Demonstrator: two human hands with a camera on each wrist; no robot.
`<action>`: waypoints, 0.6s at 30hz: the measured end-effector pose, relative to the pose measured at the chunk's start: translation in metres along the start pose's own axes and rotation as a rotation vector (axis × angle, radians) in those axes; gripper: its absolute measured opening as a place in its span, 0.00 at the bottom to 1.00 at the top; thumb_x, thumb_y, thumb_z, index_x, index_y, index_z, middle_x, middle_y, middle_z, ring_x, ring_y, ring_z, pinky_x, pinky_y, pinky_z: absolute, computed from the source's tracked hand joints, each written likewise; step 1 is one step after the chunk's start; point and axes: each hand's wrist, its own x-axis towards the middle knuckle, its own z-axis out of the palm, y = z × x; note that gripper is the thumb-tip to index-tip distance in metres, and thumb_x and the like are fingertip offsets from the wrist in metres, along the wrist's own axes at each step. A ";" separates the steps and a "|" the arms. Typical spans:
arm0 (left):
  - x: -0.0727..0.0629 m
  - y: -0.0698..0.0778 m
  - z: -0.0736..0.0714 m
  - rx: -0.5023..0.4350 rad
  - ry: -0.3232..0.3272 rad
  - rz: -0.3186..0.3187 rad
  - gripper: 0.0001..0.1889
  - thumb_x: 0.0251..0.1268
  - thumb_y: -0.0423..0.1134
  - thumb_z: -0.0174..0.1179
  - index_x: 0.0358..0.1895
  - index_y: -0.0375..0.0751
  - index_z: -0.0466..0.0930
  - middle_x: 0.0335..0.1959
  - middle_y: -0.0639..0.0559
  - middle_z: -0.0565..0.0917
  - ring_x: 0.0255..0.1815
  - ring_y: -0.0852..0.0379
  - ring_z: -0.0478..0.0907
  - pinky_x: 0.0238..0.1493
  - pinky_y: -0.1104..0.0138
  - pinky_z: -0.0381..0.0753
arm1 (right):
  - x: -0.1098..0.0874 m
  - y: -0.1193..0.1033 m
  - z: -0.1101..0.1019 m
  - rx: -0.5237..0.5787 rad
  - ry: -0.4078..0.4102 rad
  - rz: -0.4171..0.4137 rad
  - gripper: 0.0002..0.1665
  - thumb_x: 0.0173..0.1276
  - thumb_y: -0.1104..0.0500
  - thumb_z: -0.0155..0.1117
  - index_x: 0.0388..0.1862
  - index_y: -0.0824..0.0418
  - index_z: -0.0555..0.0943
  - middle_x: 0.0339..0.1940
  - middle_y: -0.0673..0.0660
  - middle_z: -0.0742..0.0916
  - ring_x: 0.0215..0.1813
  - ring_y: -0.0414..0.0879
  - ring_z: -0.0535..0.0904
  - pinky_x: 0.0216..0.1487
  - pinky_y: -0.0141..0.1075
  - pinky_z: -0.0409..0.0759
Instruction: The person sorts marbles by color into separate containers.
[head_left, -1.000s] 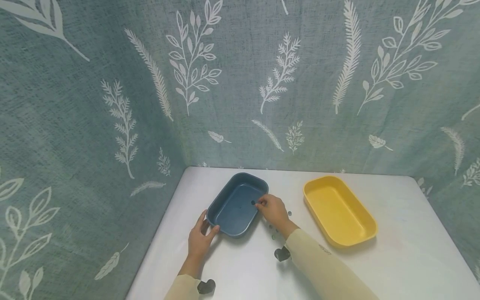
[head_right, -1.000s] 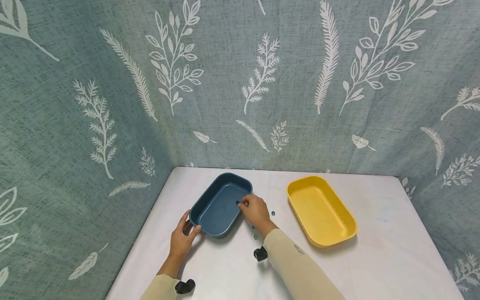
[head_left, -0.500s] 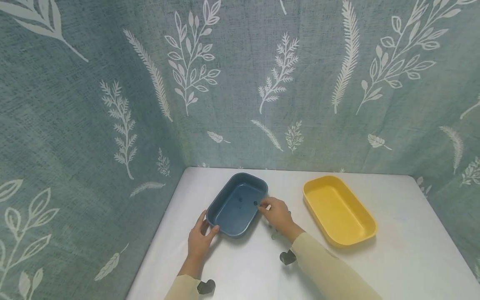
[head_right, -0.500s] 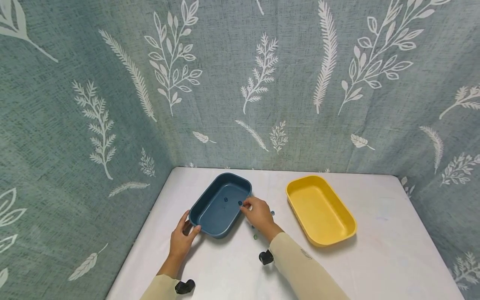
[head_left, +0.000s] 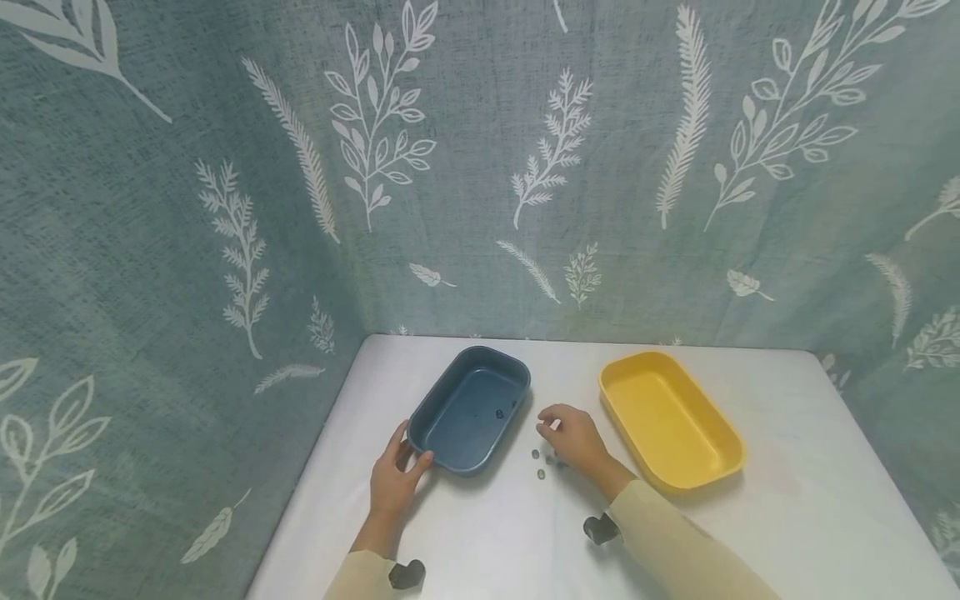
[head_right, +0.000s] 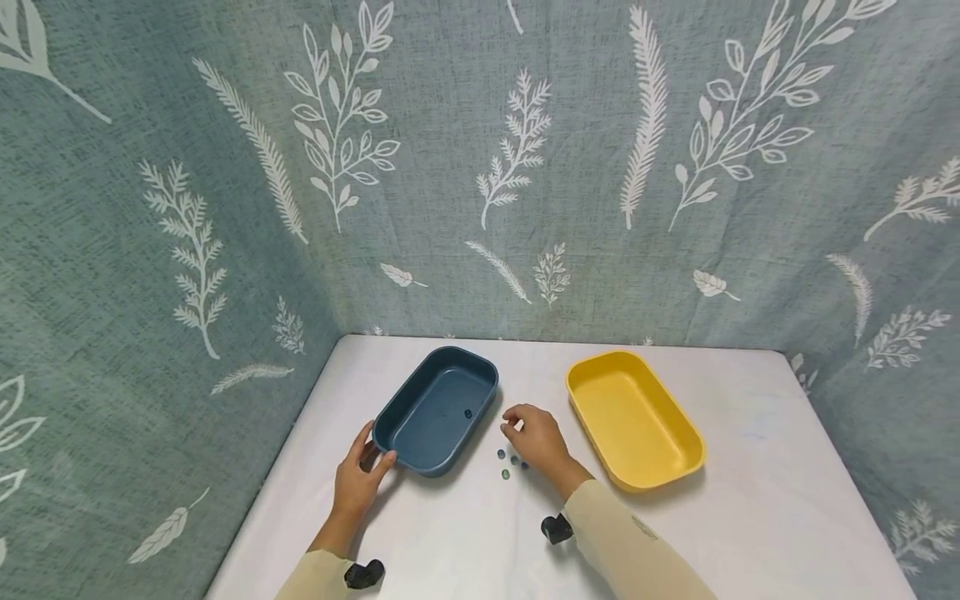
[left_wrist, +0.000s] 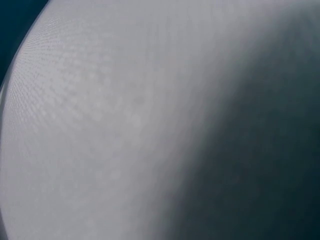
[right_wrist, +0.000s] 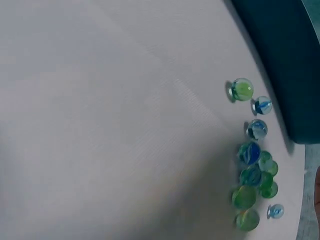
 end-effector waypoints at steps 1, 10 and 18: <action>0.000 0.000 0.000 0.004 -0.001 0.004 0.44 0.56 0.57 0.68 0.75 0.51 0.60 0.66 0.42 0.73 0.69 0.41 0.65 0.70 0.46 0.58 | -0.002 0.001 -0.001 0.007 0.001 0.002 0.10 0.66 0.56 0.67 0.45 0.55 0.84 0.35 0.44 0.84 0.28 0.38 0.74 0.31 0.33 0.77; 0.001 -0.004 0.000 -0.014 0.010 0.037 0.43 0.56 0.56 0.69 0.74 0.51 0.61 0.65 0.41 0.74 0.68 0.40 0.66 0.69 0.44 0.59 | -0.022 0.016 0.000 0.010 0.018 -0.025 0.08 0.64 0.59 0.68 0.42 0.55 0.84 0.37 0.46 0.86 0.32 0.37 0.77 0.36 0.35 0.80; 0.001 -0.004 0.000 -0.006 -0.006 0.018 0.43 0.57 0.59 0.68 0.75 0.52 0.60 0.66 0.42 0.73 0.69 0.41 0.65 0.70 0.45 0.59 | -0.040 0.027 0.000 0.045 0.021 -0.005 0.05 0.62 0.61 0.69 0.37 0.53 0.85 0.41 0.49 0.88 0.36 0.40 0.80 0.39 0.37 0.80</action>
